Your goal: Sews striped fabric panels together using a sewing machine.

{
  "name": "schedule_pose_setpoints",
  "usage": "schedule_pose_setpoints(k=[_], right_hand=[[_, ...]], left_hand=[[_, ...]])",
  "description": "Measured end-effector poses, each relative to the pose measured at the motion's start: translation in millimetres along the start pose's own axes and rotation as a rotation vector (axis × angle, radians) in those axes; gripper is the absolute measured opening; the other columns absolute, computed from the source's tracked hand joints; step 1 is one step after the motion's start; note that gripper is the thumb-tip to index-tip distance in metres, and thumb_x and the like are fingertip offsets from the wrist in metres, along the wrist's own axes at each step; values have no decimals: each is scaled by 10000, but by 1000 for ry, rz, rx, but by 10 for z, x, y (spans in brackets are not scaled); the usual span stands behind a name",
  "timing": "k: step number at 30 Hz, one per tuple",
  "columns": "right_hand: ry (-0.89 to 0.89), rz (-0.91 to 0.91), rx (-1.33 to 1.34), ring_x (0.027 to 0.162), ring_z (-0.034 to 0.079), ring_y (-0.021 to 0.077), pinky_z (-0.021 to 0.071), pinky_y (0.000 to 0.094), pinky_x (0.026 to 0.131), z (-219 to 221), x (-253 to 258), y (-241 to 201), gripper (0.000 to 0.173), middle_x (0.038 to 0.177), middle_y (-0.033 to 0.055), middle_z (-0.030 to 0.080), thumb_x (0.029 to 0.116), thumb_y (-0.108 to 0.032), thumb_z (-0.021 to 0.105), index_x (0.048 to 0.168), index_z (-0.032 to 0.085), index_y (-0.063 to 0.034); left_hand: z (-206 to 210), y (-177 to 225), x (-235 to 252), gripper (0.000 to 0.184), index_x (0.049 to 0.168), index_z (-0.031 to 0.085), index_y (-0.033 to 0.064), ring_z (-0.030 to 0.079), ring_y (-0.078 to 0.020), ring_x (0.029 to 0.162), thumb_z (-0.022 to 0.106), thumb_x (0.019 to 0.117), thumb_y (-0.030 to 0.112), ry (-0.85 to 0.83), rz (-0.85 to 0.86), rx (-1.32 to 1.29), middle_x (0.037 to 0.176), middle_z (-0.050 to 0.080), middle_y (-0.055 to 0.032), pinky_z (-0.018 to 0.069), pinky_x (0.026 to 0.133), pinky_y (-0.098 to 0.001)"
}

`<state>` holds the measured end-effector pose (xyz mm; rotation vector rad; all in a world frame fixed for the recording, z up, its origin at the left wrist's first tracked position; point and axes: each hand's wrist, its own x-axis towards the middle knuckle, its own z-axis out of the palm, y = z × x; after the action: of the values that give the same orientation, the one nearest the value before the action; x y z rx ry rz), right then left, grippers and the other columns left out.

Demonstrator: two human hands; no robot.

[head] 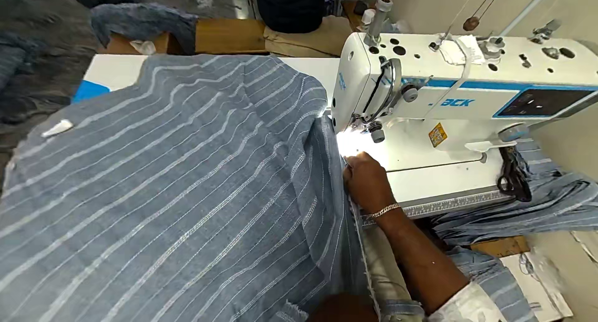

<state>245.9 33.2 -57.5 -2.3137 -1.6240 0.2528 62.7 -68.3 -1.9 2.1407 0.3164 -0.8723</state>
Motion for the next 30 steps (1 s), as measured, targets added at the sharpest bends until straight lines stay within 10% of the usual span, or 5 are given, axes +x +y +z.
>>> schedule_pose_setpoints(k=[12,17,30], right_hand=[[21,-45,-5,943,705,316,593,474,797,62,3,75,263,1060,178,683,1023,-136,556,1177,740,-29],[18,-42,17,890,695,307,587,470,754,62,4,84,222,1002,166,667,1011,-147,565,1074,743,-31],[13,-37,47,913,697,296,589,461,779,80,-25,120,295,1049,160,675,1011,-168,564,1218,735,-46]], left_hand=[[-178,-355,194,329,1210,627,39,686,-439,957,695,945,221,162,10,-28,1003,690,-225,544,776,-622],[-329,-397,202,418,1277,587,61,674,-438,1001,703,875,57,166,-76,-17,1072,674,-227,551,788,-612],[-512,-436,282,364,1344,546,66,675,-424,1020,585,984,101,244,-162,-32,1064,677,-222,549,845,-595]])
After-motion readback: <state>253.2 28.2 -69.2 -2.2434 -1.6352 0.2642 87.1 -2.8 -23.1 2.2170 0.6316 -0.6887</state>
